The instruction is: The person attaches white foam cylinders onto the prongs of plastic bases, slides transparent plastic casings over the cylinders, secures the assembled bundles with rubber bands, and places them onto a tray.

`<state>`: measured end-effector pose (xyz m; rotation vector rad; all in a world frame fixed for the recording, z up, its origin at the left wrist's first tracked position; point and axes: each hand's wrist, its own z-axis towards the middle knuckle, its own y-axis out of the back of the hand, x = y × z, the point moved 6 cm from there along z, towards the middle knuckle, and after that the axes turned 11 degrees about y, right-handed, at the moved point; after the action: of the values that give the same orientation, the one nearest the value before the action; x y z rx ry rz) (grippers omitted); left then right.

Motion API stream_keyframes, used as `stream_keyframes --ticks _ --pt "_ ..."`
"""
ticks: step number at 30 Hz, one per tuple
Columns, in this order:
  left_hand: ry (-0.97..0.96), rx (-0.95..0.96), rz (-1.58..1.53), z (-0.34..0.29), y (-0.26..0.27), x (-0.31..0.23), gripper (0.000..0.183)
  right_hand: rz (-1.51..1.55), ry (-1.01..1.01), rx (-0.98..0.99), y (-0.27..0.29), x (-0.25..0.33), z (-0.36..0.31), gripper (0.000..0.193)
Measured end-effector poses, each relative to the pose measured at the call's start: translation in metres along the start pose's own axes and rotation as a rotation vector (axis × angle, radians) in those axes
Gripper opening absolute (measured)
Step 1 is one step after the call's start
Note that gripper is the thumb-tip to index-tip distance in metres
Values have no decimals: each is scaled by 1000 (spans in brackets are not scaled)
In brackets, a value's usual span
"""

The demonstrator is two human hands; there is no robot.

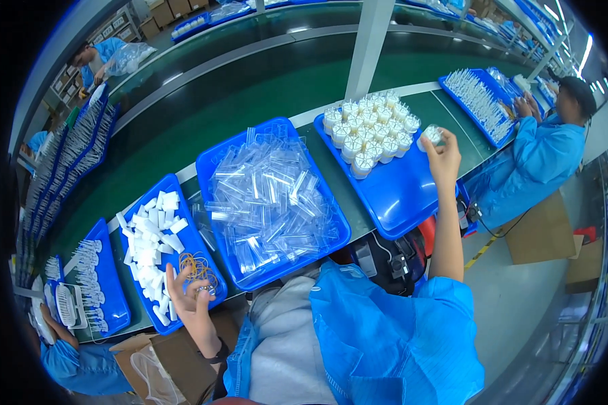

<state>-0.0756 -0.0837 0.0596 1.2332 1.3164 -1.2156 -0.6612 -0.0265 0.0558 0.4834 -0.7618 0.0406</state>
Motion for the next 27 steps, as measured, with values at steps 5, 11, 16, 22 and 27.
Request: stream_keyframes --ticks 5,11,16,22,27 --pt "5 -6 38 2 10 7 75 -17 45 265 -37 -45 -1 48" --pt "43 34 60 3 2 18 70 -67 -7 344 -49 -47 5 53" --pt "46 79 106 4 -2 18 69 184 -3 416 -46 -53 -4 61" --pt "41 -55 129 -2 32 14 59 -717 235 537 -14 16 -32 51" --pt "23 -191 255 4 61 7 39 -531 254 471 -2 110 -54 23"
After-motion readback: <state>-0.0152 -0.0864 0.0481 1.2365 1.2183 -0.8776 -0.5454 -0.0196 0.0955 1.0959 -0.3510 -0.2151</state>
